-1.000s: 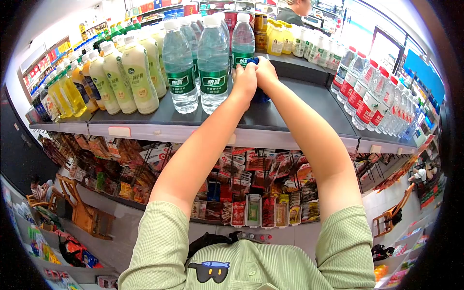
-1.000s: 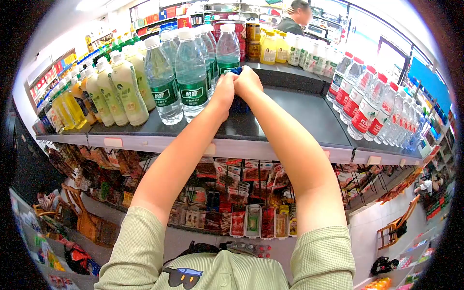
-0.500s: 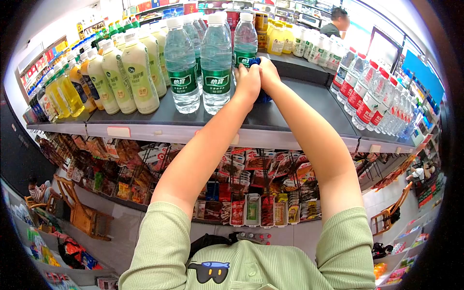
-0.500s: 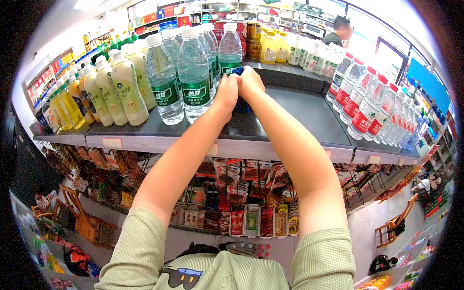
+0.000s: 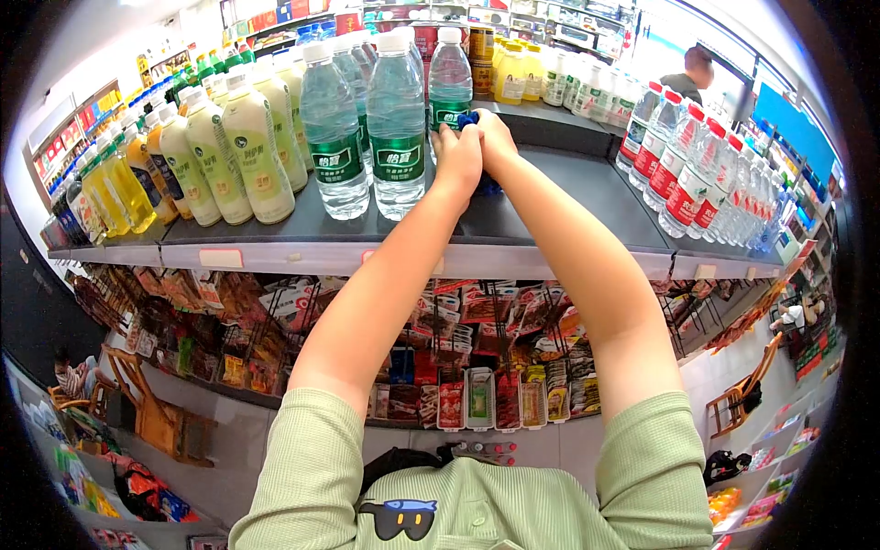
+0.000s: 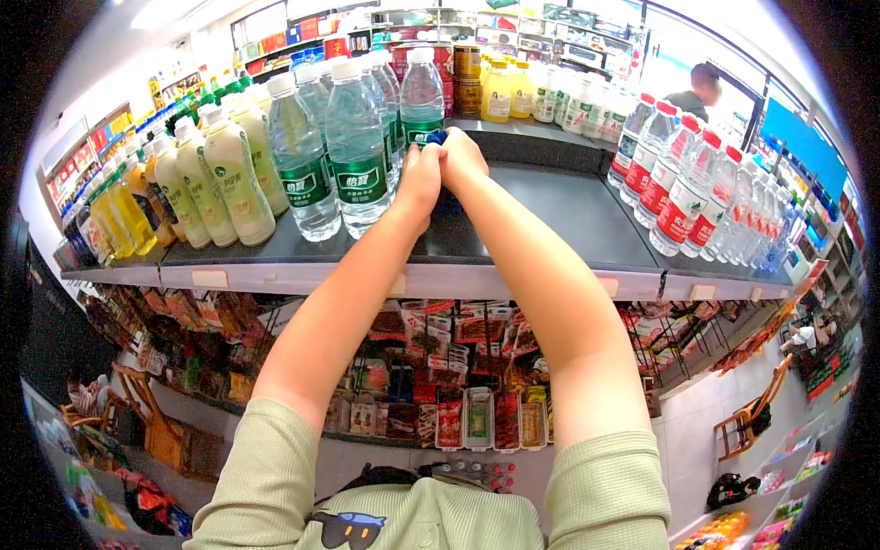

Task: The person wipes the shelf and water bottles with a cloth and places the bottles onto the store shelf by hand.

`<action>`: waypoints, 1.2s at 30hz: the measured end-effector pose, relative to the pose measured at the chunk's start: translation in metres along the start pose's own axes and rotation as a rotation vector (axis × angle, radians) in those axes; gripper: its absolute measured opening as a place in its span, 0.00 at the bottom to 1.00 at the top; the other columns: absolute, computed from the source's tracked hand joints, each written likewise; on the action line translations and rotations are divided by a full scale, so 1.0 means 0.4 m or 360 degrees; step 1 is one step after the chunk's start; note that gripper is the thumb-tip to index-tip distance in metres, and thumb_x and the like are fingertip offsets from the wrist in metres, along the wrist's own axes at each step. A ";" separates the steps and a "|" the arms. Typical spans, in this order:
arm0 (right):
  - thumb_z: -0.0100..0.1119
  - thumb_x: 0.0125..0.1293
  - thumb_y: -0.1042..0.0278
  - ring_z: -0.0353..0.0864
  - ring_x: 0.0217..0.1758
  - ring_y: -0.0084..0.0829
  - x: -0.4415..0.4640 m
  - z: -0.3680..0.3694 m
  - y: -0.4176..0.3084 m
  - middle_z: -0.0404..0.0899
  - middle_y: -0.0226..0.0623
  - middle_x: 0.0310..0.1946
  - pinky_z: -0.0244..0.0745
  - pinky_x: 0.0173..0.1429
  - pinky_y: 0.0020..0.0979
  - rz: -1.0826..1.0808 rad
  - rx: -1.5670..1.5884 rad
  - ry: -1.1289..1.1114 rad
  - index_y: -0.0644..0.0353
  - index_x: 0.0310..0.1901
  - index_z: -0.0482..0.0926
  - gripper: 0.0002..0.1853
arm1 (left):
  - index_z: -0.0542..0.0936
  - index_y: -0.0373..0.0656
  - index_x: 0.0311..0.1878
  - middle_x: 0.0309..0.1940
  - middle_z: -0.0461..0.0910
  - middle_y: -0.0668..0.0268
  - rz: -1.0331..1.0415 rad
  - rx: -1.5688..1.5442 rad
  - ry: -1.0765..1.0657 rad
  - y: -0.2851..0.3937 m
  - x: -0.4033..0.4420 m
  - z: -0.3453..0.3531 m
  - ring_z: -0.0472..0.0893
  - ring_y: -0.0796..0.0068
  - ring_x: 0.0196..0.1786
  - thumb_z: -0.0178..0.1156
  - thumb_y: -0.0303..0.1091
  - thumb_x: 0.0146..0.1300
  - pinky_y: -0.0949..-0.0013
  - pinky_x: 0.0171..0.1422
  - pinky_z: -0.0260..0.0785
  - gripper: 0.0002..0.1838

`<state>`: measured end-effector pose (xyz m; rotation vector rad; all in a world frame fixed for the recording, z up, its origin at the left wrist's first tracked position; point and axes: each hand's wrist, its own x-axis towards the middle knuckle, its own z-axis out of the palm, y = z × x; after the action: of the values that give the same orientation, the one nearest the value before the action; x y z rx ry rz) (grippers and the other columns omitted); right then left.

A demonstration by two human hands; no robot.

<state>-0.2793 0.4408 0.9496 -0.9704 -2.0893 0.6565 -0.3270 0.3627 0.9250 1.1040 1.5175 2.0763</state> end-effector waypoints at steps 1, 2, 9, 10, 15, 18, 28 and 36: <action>0.58 0.58 0.54 0.79 0.53 0.50 0.004 0.004 0.002 0.81 0.52 0.47 0.73 0.56 0.44 0.0005 -0.0004 0.0022 0.60 0.46 0.77 0.20 | 0.68 0.30 0.55 0.54 0.70 0.48 -0.0026 -0.0033 -0.0013 -0.003 0.005 -0.002 0.68 0.59 0.59 0.49 0.44 0.57 0.65 0.66 0.55 0.29; 0.58 0.58 0.54 0.79 0.53 0.50 0.004 0.003 -0.002 0.81 0.51 0.47 0.73 0.56 0.45 0.0009 -0.0007 0.0043 0.59 0.46 0.77 0.20 | 0.68 0.30 0.55 0.54 0.70 0.48 -0.0020 -0.0034 -0.0014 -0.006 0.011 -0.004 0.68 0.59 0.59 0.49 0.44 0.57 0.65 0.66 0.55 0.29; 0.61 0.56 0.54 0.78 0.54 0.49 -0.015 -0.013 -0.011 0.80 0.52 0.47 0.73 0.56 0.43 0.0062 -0.0138 0.0037 0.61 0.48 0.74 0.23 | 0.55 0.27 0.70 0.62 0.66 0.46 -0.0059 -0.0048 -0.0086 0.016 -0.017 -0.011 0.64 0.58 0.65 0.52 0.46 0.56 0.66 0.69 0.52 0.43; 0.61 0.56 0.54 0.78 0.54 0.49 -0.024 -0.019 -0.007 0.80 0.52 0.47 0.73 0.56 0.43 0.0069 -0.0140 0.0033 0.61 0.48 0.74 0.23 | 0.51 0.27 0.71 0.63 0.64 0.45 -0.0046 -0.0043 -0.0151 0.022 -0.029 -0.012 0.63 0.58 0.66 0.53 0.46 0.55 0.66 0.70 0.51 0.46; 0.68 0.50 0.59 0.81 0.50 0.46 -0.173 -0.163 -0.071 0.81 0.52 0.45 0.74 0.55 0.37 -0.0484 -0.0056 0.0119 0.63 0.55 0.74 0.30 | 0.55 0.33 0.70 0.60 0.67 0.55 0.0210 -0.0295 -0.0598 0.140 -0.159 -0.030 0.68 0.68 0.62 0.57 0.36 0.57 0.69 0.67 0.59 0.40; 0.69 0.50 0.63 0.82 0.42 0.33 -0.251 -0.253 -0.088 0.83 0.45 0.39 0.75 0.50 0.30 -0.0616 0.0177 0.0084 0.62 0.53 0.77 0.27 | 0.56 0.36 0.70 0.60 0.67 0.59 0.0294 -0.0379 -0.0703 0.166 -0.253 -0.037 0.69 0.70 0.62 0.59 0.32 0.59 0.70 0.66 0.60 0.38; 0.64 0.54 0.77 0.75 0.46 0.20 -0.835 -0.525 0.178 0.79 0.32 0.45 0.70 0.54 0.26 0.0226 0.0483 -0.0403 0.58 0.59 0.74 0.27 | 0.79 0.39 0.38 0.34 0.81 0.65 -0.0840 -0.0190 -0.1359 -0.099 -0.567 -0.191 0.80 0.75 0.44 0.58 0.31 0.66 0.68 0.52 0.73 0.06; 0.60 0.52 0.76 0.80 0.29 0.28 -1.321 -0.445 0.654 0.79 0.40 0.39 0.78 0.36 0.29 0.1596 0.0733 -0.0251 0.61 0.62 0.70 0.31 | 0.76 0.41 0.38 0.34 0.79 0.67 -0.1583 0.0028 -0.0898 -0.396 -1.000 -0.292 0.79 0.77 0.39 0.55 0.30 0.66 0.73 0.48 0.70 0.04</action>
<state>0.2095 0.1965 0.6657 -1.6905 -1.3387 1.6571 -0.1852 0.0798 0.6109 0.6239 1.3590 0.9772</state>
